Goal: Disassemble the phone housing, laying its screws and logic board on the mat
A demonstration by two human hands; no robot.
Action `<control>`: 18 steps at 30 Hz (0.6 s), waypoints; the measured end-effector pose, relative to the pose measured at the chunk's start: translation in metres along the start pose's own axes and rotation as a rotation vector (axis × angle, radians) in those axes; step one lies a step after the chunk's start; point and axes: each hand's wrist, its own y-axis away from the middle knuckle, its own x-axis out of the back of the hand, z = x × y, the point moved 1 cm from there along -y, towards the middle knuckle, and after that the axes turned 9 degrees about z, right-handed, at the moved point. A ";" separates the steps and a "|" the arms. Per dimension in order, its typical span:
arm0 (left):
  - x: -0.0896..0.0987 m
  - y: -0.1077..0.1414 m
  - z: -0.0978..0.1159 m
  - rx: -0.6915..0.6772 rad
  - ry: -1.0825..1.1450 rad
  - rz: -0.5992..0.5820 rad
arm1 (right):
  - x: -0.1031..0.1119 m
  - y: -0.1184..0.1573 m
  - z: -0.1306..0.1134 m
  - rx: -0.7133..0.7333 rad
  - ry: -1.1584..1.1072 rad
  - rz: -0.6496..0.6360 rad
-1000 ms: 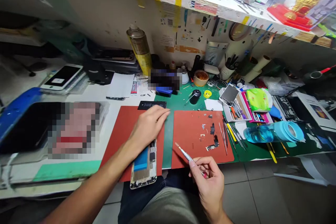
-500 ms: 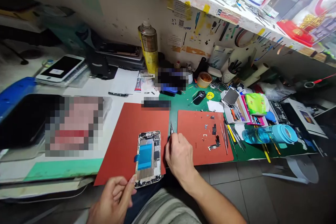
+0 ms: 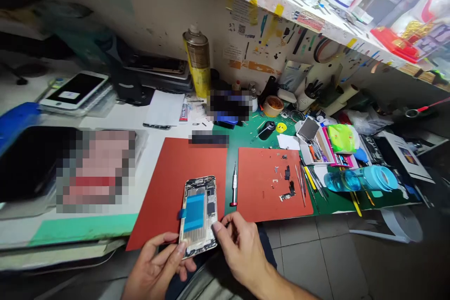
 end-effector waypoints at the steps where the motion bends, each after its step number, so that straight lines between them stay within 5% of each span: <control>1: -0.001 0.003 0.001 0.000 0.005 0.000 | -0.001 0.003 0.003 -0.068 -0.083 -0.047; 5: -0.006 0.005 0.003 0.045 0.053 0.038 | -0.005 0.009 0.014 -0.239 -0.313 -0.158; 10: -0.024 -0.004 0.020 0.136 0.265 0.033 | -0.002 0.019 0.019 -0.179 -0.288 -0.170; 15: -0.041 -0.005 0.042 0.401 0.516 -0.228 | 0.007 0.031 0.018 -0.067 -0.224 -0.237; 18: -0.043 0.000 0.044 0.497 0.575 -0.344 | 0.020 0.028 0.006 0.171 -0.088 -0.111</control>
